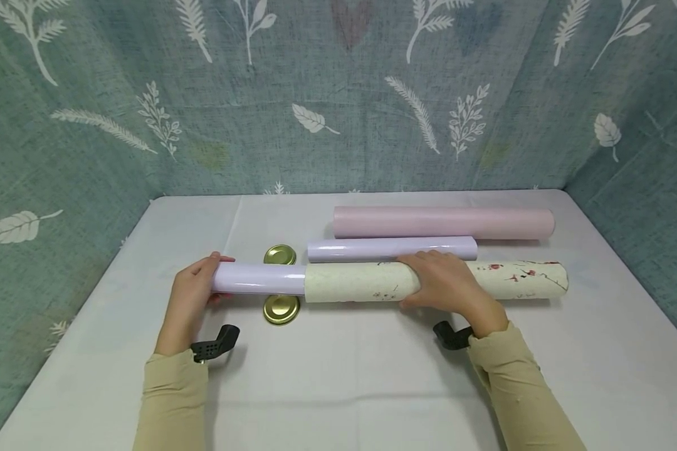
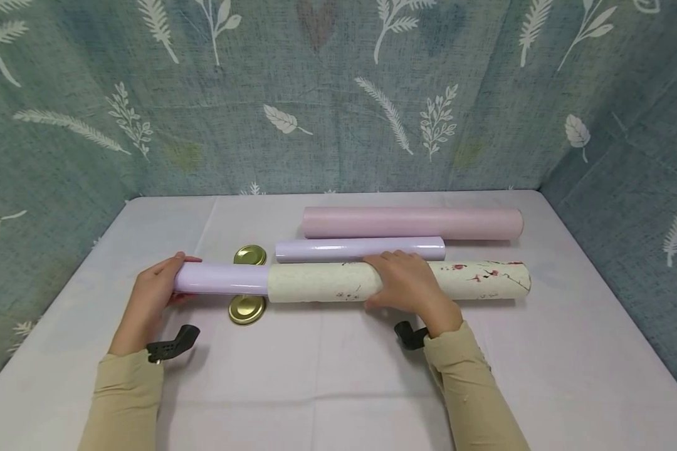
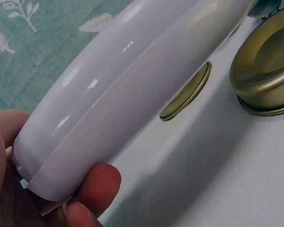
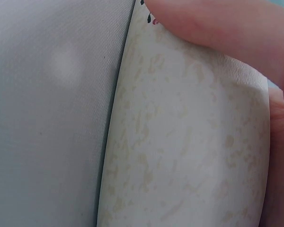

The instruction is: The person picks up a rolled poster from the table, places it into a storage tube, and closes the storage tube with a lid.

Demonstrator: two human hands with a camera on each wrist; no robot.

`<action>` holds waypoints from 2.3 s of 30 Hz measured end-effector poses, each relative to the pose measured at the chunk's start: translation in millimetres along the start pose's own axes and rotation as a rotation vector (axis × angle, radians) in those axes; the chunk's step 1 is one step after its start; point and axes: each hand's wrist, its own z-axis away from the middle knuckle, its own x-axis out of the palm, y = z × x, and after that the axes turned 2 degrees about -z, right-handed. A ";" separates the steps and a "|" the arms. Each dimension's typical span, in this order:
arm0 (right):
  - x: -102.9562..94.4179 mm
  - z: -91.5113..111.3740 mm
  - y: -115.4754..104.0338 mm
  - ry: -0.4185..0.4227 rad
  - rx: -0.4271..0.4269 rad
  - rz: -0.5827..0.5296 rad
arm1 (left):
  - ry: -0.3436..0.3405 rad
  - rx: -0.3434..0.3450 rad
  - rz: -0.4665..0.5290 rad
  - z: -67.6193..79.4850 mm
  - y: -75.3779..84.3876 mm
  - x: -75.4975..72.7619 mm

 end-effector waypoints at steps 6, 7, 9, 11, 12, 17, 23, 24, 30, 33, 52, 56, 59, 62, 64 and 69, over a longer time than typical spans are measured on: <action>-0.6 0.6 1.0 -0.001 -0.004 -0.002 | -0.049 0.009 -0.024 -4.2 -1.8 3.5; -0.5 0.2 0.8 -0.002 -0.004 -0.001 | -0.068 0.017 -0.037 -4.6 -2.0 3.5; -0.2 -1.1 0.0 -0.006 -0.002 -0.003 | -0.087 0.018 -0.061 -4.5 -2.0 3.2; -0.1 -1.9 0.1 -0.009 -0.001 -0.007 | -0.096 0.018 -0.073 -4.8 -0.9 3.8; -0.1 -2.5 0.0 -0.010 -0.001 -0.007 | -0.095 0.015 -0.084 -5.6 -0.9 3.7; -0.6 -4.7 -0.8 -0.013 0.000 -0.007 | -0.068 -0.029 -0.119 -7.7 0.4 3.0; -1.3 -1.5 2.0 -0.022 0.009 0.000 | -0.139 -0.055 -0.118 -7.4 -0.5 5.4; -1.3 -0.2 2.9 -0.021 0.011 0.000 | -0.155 -0.054 -0.120 -7.3 -0.7 6.6; 0.1 1.7 2.2 -0.022 0.014 0.001 | -0.222 -0.043 -0.111 -7.1 -3.3 8.0; 0.9 1.9 2.5 -0.024 0.016 0.002 | -0.223 -0.036 -0.105 -7.5 -3.0 7.9; -1.0 0.9 2.1 -0.032 0.006 0.006 | -0.204 -0.030 -0.049 -8.0 -3.7 5.6; -1.0 0.3 2.5 -0.029 0.005 0.010 | -0.204 -0.035 -0.044 -9.0 -3.0 5.8; -1.1 -0.6 1.9 -0.027 0.001 0.011 | -0.204 -0.040 -0.044 -8.2 -2.2 5.6; -1.2 -1.2 0.9 -0.028 -0.003 0.005 | -0.206 -0.048 -0.052 -8.2 -3.2 4.9; -1.2 -1.4 0.5 -0.030 -0.001 0.002 | -0.205 -0.044 -0.052 -8.2 -4.0 5.1; -1.0 -1.5 0.6 -0.024 -0.001 0.002 | -0.206 -0.041 -0.056 -8.6 -5.2 6.4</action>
